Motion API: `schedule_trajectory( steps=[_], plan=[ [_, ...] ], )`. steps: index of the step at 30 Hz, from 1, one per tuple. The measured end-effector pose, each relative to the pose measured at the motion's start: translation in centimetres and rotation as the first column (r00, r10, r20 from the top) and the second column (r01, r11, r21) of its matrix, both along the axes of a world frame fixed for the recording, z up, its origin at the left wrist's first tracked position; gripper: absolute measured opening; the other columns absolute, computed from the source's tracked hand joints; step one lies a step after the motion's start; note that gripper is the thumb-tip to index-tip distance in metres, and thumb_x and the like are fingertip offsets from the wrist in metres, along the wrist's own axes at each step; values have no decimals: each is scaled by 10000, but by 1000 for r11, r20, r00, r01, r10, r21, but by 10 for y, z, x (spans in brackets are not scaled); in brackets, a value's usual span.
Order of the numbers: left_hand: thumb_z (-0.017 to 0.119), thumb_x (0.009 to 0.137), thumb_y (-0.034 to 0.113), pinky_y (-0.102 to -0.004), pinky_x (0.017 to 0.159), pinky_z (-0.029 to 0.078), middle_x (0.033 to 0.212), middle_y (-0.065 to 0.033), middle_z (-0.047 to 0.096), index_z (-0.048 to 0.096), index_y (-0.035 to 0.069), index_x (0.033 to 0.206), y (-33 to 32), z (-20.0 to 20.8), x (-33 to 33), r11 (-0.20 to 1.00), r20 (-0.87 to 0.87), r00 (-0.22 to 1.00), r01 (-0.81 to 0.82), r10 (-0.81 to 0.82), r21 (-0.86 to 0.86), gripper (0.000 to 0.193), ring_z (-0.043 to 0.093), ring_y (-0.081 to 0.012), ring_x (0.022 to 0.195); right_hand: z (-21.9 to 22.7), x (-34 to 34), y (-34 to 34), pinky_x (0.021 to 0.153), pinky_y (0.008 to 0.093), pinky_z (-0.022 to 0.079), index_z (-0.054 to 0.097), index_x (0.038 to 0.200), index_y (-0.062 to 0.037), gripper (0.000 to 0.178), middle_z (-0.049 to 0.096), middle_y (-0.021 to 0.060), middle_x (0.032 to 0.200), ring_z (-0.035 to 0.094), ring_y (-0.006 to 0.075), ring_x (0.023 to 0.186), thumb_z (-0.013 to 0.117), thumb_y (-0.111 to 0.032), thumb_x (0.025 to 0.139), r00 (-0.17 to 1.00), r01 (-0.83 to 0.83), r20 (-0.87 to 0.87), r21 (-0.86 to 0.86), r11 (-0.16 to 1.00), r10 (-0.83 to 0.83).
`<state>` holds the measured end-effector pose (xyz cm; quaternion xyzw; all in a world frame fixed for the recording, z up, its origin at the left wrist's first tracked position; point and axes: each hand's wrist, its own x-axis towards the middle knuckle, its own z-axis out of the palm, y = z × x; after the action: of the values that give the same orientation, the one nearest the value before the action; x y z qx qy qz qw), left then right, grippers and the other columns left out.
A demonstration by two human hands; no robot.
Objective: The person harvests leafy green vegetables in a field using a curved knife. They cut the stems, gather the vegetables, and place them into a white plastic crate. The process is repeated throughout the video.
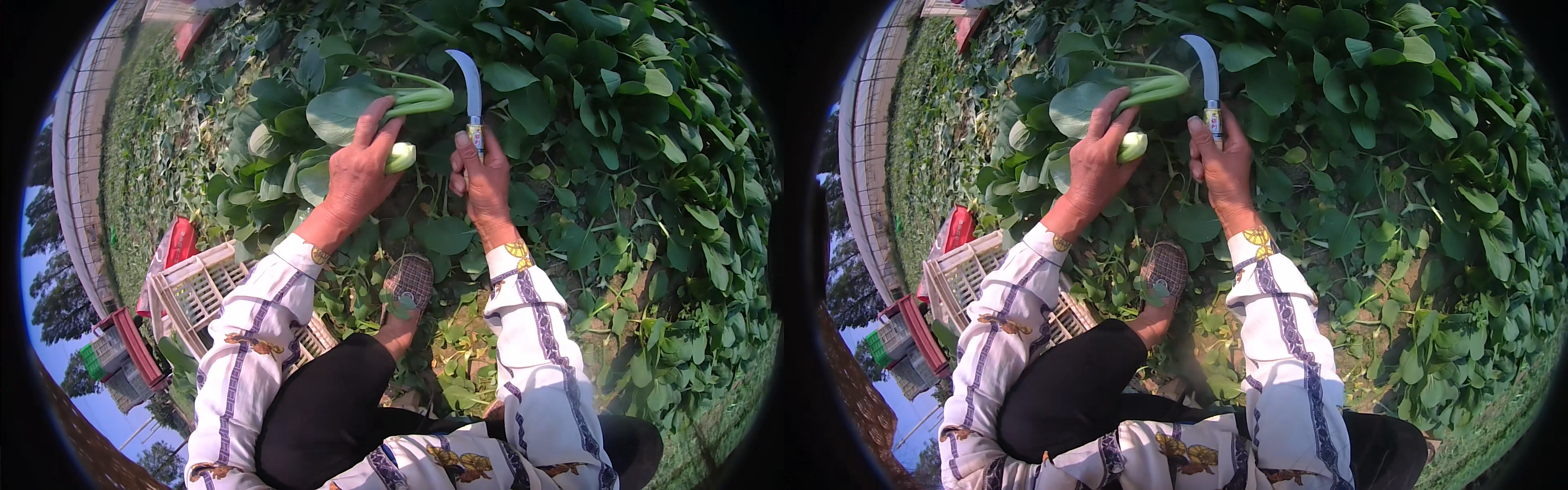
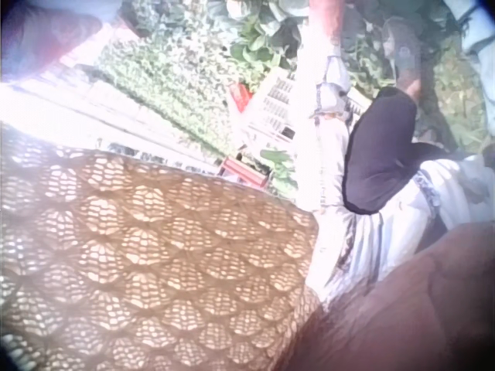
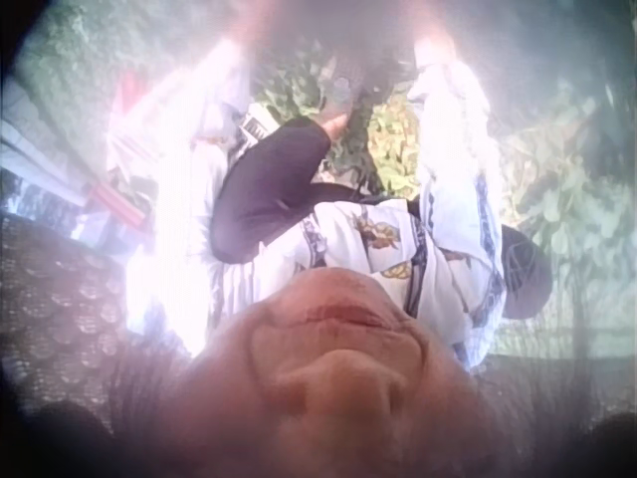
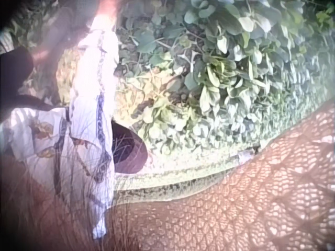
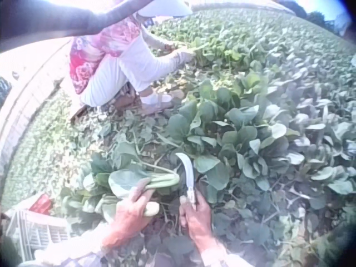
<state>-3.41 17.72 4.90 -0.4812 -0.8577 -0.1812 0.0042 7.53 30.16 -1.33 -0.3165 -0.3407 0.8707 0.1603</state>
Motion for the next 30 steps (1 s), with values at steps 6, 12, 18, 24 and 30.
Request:
schedule_trajectory(
  steps=[6,12,18,24,30],
  plan=[
    [711,667,60,-358,753,525,1364,-129,391,548,88,1163,-40,27,98,994,389,915,96,-105,42,523,602,-321,981,41,63,-27,380,199,338,517,869,-52,246,490,-4,612,420,54,434,715,-183,803,992,75,-78,-238,968,-96],
    [628,843,95,-317,1014,348,1392,-118,402,454,65,1325,-76,80,97,998,701,713,-26,-16,49,513,441,-177,1229,65,111,-67,388,180,365,565,874,-1,214,537,-10,650,464,42,465,709,-138,798,988,-153,20,69,986,152],
    [684,822,182,-299,958,387,1212,-66,540,318,32,1398,-108,16,105,984,998,-54,-175,-24,14,699,508,-132,1085,48,103,-116,386,171,367,568,932,8,214,532,0,653,455,39,456,669,-154,836,979,-202,-16,-180,963,202],
    [679,810,209,-277,848,452,995,-61,625,494,29,1233,-121,-9,89,973,995,-73,-213,73,-87,496,574,-126,921,27,97,-102,415,200,368,556,1052,-30,330,489,3,588,440,53,450,564,-329,911,963,-246,113,3,969,244],
    [676,804,202,-252,756,479,876,-21,625,560,37,1127,-131,-4,68,955,987,-50,-249,151,-159,381,586,-102,802,12,117,-90,560,299,488,573,1122,-55,356,621,86,797,616,205,638,682,-158,799,958,-263,187,877,402,217]
  ],
)
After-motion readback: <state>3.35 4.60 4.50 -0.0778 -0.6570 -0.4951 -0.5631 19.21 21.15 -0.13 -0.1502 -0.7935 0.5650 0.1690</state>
